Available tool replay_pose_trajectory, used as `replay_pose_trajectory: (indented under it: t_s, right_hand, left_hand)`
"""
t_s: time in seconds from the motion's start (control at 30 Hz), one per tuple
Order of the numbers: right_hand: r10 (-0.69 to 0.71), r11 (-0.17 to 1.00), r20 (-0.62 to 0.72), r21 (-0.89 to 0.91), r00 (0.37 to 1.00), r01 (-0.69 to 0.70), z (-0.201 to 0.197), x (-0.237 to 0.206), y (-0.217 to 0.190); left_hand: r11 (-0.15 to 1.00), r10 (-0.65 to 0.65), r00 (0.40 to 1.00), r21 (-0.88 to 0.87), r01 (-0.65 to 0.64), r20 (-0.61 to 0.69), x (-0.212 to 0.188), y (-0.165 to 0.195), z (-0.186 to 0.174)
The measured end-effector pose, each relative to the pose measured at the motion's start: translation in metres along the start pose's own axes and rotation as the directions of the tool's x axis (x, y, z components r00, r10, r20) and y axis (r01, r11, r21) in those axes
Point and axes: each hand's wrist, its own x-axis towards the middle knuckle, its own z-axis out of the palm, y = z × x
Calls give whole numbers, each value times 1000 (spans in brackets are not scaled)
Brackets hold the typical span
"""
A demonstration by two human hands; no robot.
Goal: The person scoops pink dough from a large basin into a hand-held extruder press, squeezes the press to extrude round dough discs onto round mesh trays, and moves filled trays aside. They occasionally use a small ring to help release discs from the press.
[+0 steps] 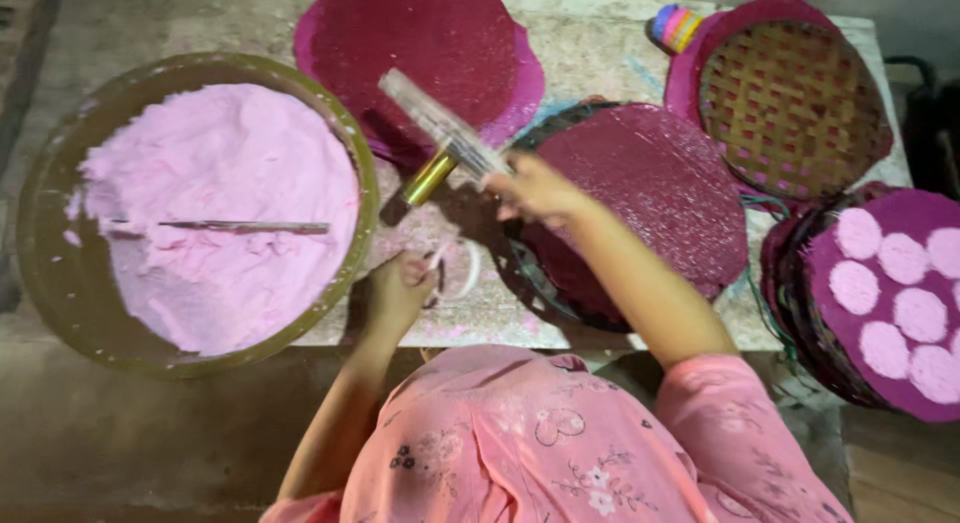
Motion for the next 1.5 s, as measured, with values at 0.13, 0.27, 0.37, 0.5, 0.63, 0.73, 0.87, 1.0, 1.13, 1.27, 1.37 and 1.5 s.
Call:
replay_pose_trajectory:
  t_s: [0.13,0.27,0.37,0.5,0.63,0.73,0.87,1.0,1.13,1.27,1.37,1.5]
  right_hand:
    - [-107,949,-210,271,972,163,-96,-68,-1]
    - [-248,936,-353,152,902,317,-164,-131,10]
    - [-378,914,-319,24,869,406,-189,-171,21]
    - [-517,752,-52,-505,855,424,-193,-220,19]
    - [-607,327,437,-625,664,709,-185,-248,-11]
    - [-608,13,738,-359,293,933,-186,-231,-46]
    - [-438,115,877,-164,199,980,-176,-211,-70]
    - [-269,539,928,-78,259,839,-139,-208,-74]
    - [-253,655,938,-12,235,755,-87,-188,-86]
    - [-307,622,937,67,165,780,-33,-157,-102]
    - [-368,437,919,36,142,899,0,-133,-125]
    - [-580,-402,807,-163,-113,901,38,-86,-180]
  left_hand:
    - [967,183,981,-190,-168,63,26,69,70]
    - [976,215,970,-46,-211,114,55,144,113]
    - [850,513,841,-34,-525,-172,46,192,108]
    - [781,620,784,119,-613,-36,32,251,75]
    - [828,537,664,-176,-532,521,-1,291,38]
    - [810,548,586,-204,-550,597,-30,310,20]
    - [810,499,617,-76,-581,609,-53,321,7]
    - [826,413,674,60,-561,613,-71,310,-26]
    - [897,239,782,178,-405,576,-78,273,-80]
    - [925,202,859,197,-326,471,-93,215,-148]
    - [990,137,911,-20,-140,389,-107,155,-225]
    - [726,111,943,-674,139,314,-120,77,-288]
